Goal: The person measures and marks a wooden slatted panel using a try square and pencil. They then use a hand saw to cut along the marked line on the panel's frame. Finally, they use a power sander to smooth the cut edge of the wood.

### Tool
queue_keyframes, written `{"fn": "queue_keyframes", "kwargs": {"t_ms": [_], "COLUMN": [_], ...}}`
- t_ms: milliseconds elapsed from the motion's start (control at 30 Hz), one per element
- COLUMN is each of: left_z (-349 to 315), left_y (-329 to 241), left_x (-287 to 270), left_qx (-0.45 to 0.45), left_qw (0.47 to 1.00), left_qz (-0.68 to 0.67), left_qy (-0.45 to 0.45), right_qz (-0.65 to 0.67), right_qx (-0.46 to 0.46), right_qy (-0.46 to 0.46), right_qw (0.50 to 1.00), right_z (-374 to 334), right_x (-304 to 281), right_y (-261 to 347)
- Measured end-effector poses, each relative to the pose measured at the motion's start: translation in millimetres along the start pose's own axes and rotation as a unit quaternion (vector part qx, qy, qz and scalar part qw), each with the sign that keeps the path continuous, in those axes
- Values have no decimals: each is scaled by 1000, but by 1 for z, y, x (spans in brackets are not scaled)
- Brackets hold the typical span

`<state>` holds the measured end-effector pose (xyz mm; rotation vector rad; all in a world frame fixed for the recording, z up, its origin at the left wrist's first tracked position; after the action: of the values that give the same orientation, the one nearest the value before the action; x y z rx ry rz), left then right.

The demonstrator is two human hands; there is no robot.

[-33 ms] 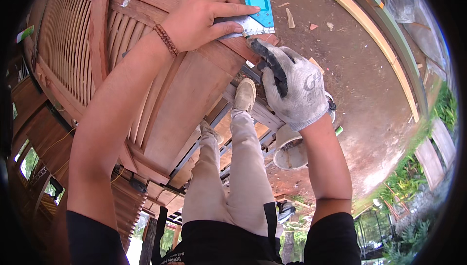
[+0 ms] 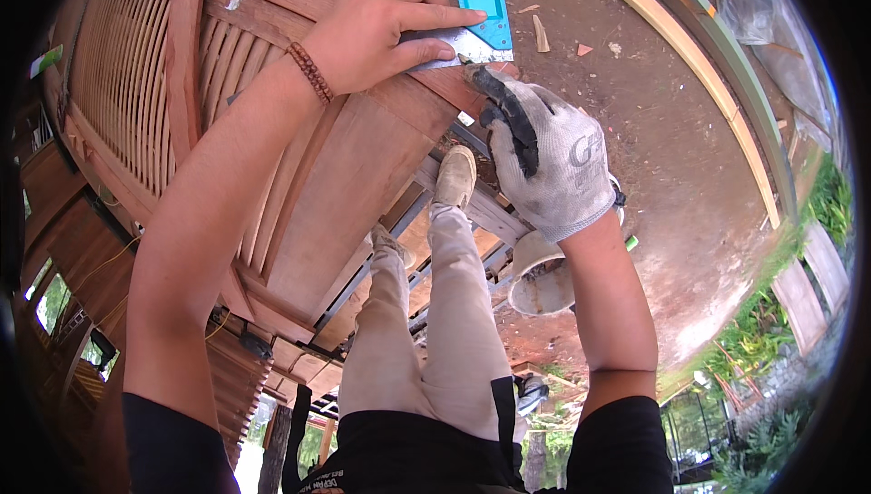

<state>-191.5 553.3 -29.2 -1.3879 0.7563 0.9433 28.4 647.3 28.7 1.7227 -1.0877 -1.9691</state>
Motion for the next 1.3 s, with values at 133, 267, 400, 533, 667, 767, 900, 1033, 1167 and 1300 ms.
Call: {"fn": "queue_keyframes", "kwargs": {"t_ms": [133,267,400,533,667,767,900,1033,1167,1300], "left_z": [3,2,2,4,5,5,9,1,0,-1], "left_y": [1,1,2,1,-1,1,-1,-2,-1,0], "left_x": [-7,-7,-4,-6,-10,-7,-8,0,-1,0], "left_qx": [5,11,14,10,7,11,-5,-9,-11,-14], "left_qw": [999,999,999,999,999,999,995,1000,1000,1000], "left_qz": [-27,-41,-38,-35,-41,-47,-73,13,-1,11], "left_qy": [27,17,8,22,32,17,63,-1,6,1], "right_qz": [7,-32,-57,-66,-83,-73,-117,-175,-213,-75], "right_qx": [19,-15,-87,-81,-125,-134,-141,-100,-57,-64], "right_qy": [6,67,56,89,70,78,54,64,58,62], "right_qw": [1000,997,993,991,986,985,982,977,974,993], "right_z": [5,2,7,14,20,23,22,16,6,3], "right_x": [-2,-3,7,7,6,7,-1,-21,-43,-34], "right_y": [1,6,7,5,9,4,4,-5,-11,-2]}}
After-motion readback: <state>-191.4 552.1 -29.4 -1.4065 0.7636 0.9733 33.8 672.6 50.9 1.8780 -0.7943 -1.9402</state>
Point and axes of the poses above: each hand's wrist, its own z-axis towards the middle knuckle, its own x-axis out of the palm, y = z × x, the point moved 1 cm from there along z, towards the middle knuckle, and after that the axes turned 7 degrees about -x, right-handed, at the moved point
